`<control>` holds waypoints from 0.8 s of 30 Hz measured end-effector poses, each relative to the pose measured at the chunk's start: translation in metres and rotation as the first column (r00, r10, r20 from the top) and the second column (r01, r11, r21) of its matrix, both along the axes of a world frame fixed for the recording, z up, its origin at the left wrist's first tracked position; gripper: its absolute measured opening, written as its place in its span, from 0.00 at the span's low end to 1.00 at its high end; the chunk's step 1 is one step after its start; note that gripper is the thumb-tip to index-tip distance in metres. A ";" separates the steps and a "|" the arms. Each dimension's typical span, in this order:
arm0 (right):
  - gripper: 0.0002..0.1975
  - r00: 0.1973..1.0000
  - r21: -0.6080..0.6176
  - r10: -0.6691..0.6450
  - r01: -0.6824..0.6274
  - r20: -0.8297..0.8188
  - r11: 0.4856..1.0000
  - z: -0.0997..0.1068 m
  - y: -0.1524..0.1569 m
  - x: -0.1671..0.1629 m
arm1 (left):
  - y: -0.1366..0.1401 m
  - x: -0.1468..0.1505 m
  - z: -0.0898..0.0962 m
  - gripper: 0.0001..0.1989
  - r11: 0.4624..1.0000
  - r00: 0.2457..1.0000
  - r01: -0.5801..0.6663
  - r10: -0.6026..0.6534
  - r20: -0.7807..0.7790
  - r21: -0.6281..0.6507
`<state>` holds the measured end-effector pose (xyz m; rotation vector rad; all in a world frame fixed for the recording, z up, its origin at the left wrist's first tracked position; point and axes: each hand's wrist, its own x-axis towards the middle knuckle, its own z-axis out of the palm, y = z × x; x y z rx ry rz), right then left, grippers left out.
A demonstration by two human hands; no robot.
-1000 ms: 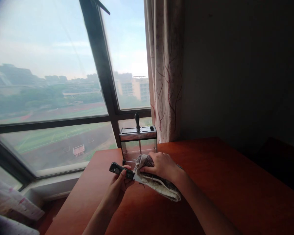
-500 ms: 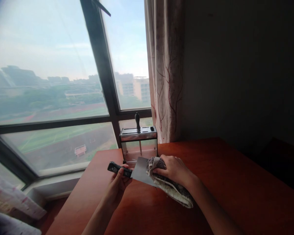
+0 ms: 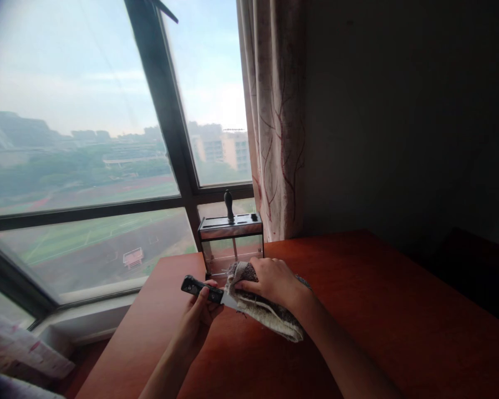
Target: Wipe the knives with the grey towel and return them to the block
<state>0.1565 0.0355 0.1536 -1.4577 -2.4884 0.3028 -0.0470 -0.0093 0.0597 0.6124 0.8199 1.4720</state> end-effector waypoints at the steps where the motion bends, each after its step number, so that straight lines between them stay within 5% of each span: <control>1: 0.29 1.000 0.003 0.003 -0.003 0.002 1.000 0.000 0.000 0.000 | 0.000 -0.001 0.001 0.21 1.000 1.000 -0.001 0.001 -0.001 0.003; 13: 0.28 1.000 -0.047 -0.012 0.013 0.019 0.999 -0.015 0.001 0.040 | 0.001 -0.006 0.004 0.19 0.999 0.999 -0.040 0.039 0.021 0.016; 24: 0.31 0.997 0.012 0.029 -0.030 0.068 0.999 -0.002 0.006 0.000 | -0.002 0.007 -0.002 0.19 0.999 0.998 -0.046 0.047 0.043 -0.010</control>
